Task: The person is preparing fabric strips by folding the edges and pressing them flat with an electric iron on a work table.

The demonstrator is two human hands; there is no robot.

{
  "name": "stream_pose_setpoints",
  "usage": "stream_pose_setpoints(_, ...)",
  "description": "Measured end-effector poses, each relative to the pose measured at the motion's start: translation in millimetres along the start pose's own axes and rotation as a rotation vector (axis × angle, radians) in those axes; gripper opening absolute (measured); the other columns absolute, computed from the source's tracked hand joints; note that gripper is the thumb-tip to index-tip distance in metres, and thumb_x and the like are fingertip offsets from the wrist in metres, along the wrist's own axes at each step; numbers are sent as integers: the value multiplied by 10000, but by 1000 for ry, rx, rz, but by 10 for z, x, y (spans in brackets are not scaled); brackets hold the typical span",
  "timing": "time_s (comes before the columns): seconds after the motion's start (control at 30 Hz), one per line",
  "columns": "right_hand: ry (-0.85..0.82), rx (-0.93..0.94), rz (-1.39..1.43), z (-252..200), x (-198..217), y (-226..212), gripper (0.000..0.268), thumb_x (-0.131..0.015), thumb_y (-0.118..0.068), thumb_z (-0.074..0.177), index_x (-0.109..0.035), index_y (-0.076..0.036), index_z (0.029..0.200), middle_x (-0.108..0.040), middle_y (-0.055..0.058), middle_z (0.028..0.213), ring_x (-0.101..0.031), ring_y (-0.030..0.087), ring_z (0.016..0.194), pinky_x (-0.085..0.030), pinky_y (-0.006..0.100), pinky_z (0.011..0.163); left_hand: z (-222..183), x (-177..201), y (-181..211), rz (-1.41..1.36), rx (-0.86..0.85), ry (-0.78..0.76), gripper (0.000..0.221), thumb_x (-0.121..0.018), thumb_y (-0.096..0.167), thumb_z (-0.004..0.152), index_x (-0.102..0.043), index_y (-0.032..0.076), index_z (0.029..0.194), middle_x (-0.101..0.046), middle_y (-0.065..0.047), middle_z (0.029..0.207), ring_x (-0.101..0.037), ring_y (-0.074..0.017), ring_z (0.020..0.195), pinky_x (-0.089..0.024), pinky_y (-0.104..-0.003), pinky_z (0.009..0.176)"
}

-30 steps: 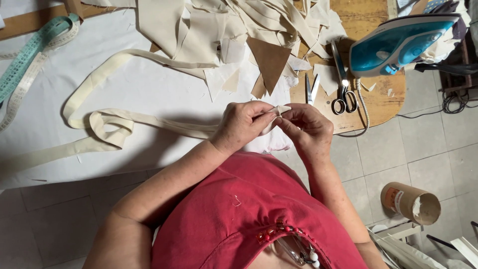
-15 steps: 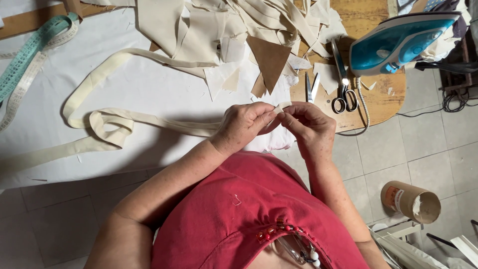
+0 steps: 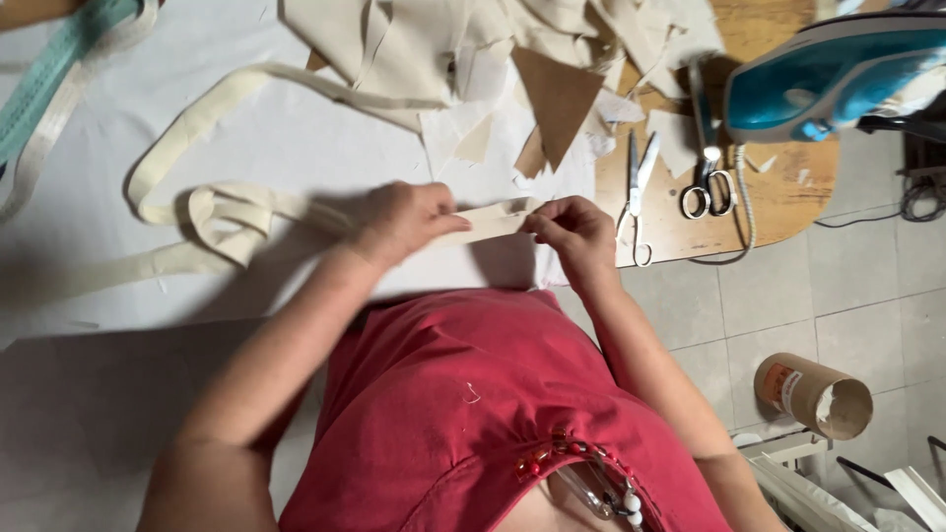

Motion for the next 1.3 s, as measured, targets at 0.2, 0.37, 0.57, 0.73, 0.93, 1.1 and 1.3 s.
stream_pose_setpoints(0.2,-108,187,-412,67,-484,270,188,-747,-81,671,-621,-80,812,-658,107,745,-651,283,748,-497,335,672,-94,7,-706,392,-257,285,282,-741,350,699,-522,176,737,-584,18,564,-618,-172,538,-481,-299,514)
stream_pose_setpoints(0.37,-91,249,-713,144,-540,383,252,-769,-235,669,-620,-120,837,-618,106,766,-627,336,750,-512,416,647,-225,-79,-494,546,-473,513,218,-702,275,718,-518,176,779,-518,17,644,-559,-163,635,-447,-295,602)
stream_pose_setpoints(0.57,-111,375,-619,152,-553,354,275,-799,-191,665,-626,-115,865,-561,93,793,-617,336,771,-510,403,634,-252,-488,-190,385,-503,677,106,-616,198,801,-523,156,769,-452,10,668,-519,-160,673,-435,-255,566)
stream_pose_setpoints(0.73,-136,526,-542,146,-627,169,254,-750,-86,749,-652,-109,981,-537,84,858,-611,281,809,-522,340,655,-205,-553,-259,241,-375,674,251,-676,299,753,-551,167,925,-490,25,720,-559,-152,679,-476,-263,558)
stream_pose_setpoints(0.93,-192,697,-692,192,-699,311,137,-710,-127,776,-684,-146,909,-579,60,878,-630,293,775,-527,375,618,-254,-409,-177,218,-356,702,214,-688,268,730,-564,186,883,-466,32,716,-539,-157,670,-460,-269,577)
stream_pose_setpoints(1.1,-178,832,-729,132,-691,317,64,-681,-152,815,-689,-181,871,-590,12,894,-642,233,764,-538,317,630,-206,-528,-244,199,-308,739,143,-655,313,769,-567,238,851,-468,75,733,-541,-134,675,-458,-251,572)
stream_pose_setpoints(1.3,-132,1157,-987,-5,-786,304,51,-606,-182,866,-638,-146,847,-554,7,843,-595,186,737,-524,302,560,-144,-675,-344,214,-238,713,200,-692,253,710,-572,261,871,-494,81,827,-575,-139,763,-475,-259,626)
Point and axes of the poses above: each hand's wrist, its own z-axis towards the middle knuckle, its own x-axis out of the back of the hand, y = z × x, the point moved 7 cm from there along z, towards the middle knuckle
